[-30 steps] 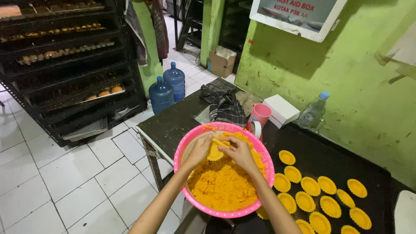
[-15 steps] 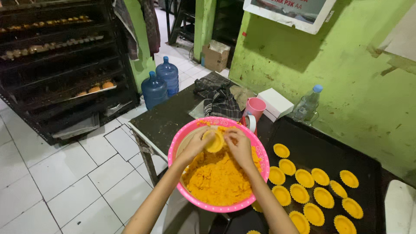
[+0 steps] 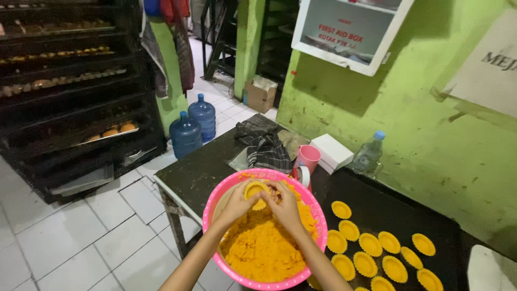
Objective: The person prepares tart shells by pressing dough into small fluted molds by hand and placing the finished molds onto a baking tray.
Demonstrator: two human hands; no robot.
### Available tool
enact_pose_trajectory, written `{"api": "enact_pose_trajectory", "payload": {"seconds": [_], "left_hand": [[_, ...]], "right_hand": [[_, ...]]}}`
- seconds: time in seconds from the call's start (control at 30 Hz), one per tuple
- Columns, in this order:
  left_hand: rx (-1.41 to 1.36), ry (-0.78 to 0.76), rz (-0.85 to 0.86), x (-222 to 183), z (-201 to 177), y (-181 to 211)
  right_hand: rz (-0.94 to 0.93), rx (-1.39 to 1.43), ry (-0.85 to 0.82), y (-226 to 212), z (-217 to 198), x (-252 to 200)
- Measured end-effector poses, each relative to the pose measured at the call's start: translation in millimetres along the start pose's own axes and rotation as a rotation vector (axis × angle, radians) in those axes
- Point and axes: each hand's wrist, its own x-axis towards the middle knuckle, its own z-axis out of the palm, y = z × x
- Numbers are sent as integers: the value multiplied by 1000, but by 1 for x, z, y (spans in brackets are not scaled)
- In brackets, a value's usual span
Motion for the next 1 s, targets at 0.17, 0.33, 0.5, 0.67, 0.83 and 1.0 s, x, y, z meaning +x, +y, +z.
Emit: {"api": "enact_pose_trajectory", "payload": {"seconds": [0.17,0.33,0.5,0.67,0.83,1.0], "left_hand": [[29,-22,-102,7,5,-31],[-224,-66,-194,-16,0,17],[-268,-112,-227,-9,0,12],[-421,-73,-416,-11,7,5],[-278,-98,-447,-23,1,42],[290,-22,11,-30,-14,35]], "right_hand": [[29,-78,-25,25,5,-2],[-25,-113,0,15,4,-8],[-71,-122,20,14,1,-8],[-89,-139,40,9,-2,-13],[-103,-186,11,16,1,-15],[-63,-237,-14,17,-2,-16]]}}
